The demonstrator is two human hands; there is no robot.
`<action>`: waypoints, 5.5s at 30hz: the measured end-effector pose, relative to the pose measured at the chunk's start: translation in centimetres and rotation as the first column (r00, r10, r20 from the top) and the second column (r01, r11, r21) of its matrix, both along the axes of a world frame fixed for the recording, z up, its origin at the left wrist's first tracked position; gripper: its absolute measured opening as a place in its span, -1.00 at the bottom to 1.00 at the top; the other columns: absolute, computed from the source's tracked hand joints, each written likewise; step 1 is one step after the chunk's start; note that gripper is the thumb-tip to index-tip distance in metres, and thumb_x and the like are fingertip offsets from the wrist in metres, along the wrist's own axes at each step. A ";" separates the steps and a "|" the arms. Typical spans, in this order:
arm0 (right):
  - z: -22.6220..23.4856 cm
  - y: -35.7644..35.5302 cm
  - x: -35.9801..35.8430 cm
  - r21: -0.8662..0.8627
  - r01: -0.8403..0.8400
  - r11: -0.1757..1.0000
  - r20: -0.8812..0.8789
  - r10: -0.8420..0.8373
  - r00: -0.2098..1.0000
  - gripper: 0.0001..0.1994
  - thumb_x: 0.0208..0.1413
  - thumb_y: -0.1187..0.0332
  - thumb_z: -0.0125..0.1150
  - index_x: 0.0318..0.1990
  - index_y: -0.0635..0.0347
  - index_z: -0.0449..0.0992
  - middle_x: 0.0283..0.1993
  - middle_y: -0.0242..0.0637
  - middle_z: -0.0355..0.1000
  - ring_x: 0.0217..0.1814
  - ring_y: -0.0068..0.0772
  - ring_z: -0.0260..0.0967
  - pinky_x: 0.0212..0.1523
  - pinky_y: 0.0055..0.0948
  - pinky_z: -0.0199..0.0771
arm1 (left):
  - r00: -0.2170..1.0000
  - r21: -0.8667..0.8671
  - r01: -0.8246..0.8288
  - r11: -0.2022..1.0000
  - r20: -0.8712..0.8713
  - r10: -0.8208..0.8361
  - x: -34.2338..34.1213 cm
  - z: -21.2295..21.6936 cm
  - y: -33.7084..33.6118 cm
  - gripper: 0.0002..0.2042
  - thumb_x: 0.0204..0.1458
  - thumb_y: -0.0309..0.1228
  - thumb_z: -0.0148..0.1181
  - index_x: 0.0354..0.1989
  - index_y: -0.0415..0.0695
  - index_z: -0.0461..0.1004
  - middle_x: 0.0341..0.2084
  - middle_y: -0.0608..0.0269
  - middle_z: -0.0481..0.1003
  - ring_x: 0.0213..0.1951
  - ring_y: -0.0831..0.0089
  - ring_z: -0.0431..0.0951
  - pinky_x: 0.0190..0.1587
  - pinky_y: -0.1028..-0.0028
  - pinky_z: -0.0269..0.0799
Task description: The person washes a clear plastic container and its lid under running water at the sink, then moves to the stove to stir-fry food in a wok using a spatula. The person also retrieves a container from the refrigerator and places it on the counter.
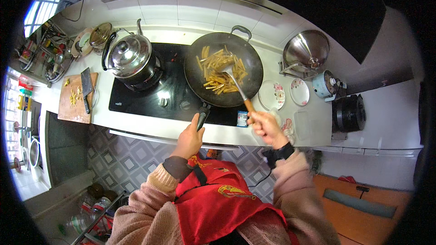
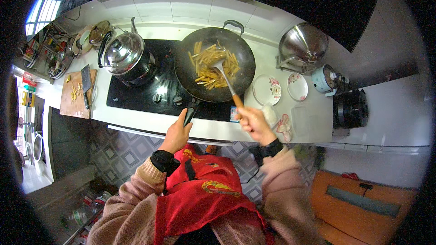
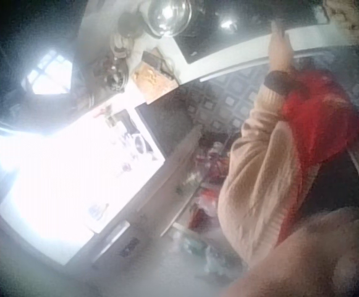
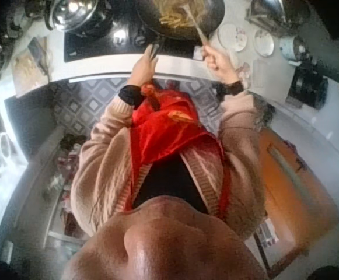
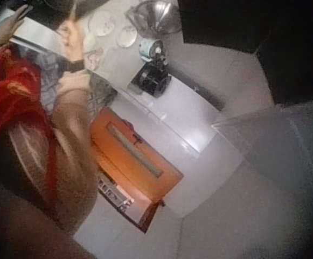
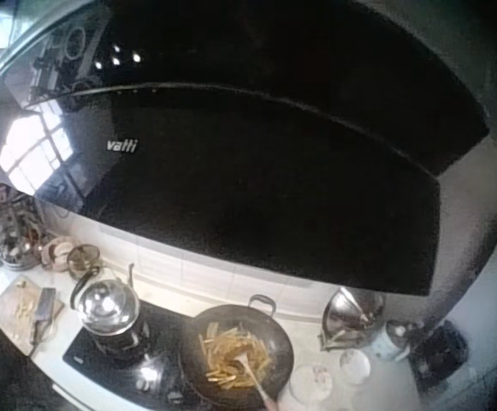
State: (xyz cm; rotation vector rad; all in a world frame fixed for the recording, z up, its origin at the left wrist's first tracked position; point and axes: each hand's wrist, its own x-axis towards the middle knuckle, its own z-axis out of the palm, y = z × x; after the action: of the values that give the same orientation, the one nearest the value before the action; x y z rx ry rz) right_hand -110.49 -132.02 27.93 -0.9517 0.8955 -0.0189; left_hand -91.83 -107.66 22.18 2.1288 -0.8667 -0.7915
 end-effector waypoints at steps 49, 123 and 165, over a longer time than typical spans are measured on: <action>14.0 -7.0 11.3 -0.643 -0.754 -0.134 -0.766 0.102 0.635 -0.69 0.13 0.23 0.23 0.01 0.04 0.61 -0.24 -0.02 0.58 -0.16 0.07 0.55 -0.12 -0.05 0.53 | 0.882 0.092 0.045 0.995 0.464 -0.082 10.2 -12.9 -3.5 -0.78 -0.02 -0.34 0.33 -0.23 -0.17 0.61 -0.32 0.06 0.48 -0.15 0.04 0.50 -0.09 0.18 0.48; 16.4 -6.1 8.9 -0.052 -0.814 -0.578 -0.978 -0.133 0.158 -0.79 -0.03 0.30 0.24 -0.22 0.10 0.63 -0.35 -0.07 0.57 -0.28 -0.05 0.56 -0.29 -0.11 0.54 | 0.759 -0.002 -0.141 0.990 -0.642 0.107 0.6 0.7 1.6 -0.64 0.29 -0.23 0.06 0.13 -0.20 0.30 -0.54 0.29 0.46 -0.70 0.59 0.36 -0.70 0.52 0.29; 2.8 -4.2 6.3 -0.205 -0.166 0.965 -0.051 0.159 0.986 -0.62 0.37 0.04 -0.01 -0.05 0.20 0.49 -0.53 -0.51 0.32 -0.65 -0.69 0.17 -0.65 -0.62 0.15 | 0.732 0.000 -0.219 0.976 -0.661 0.164 0.3 0.3 1.6 -0.59 0.25 -0.22 0.14 0.19 -0.14 0.35 -0.56 0.27 0.48 -0.71 0.58 0.34 -0.67 0.50 0.25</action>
State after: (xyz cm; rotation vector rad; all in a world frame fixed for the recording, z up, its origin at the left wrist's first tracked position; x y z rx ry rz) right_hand -104.17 -136.22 30.78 -1.2230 0.8557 0.0447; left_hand -91.56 -106.10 22.51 1.6338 -0.2796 -1.2634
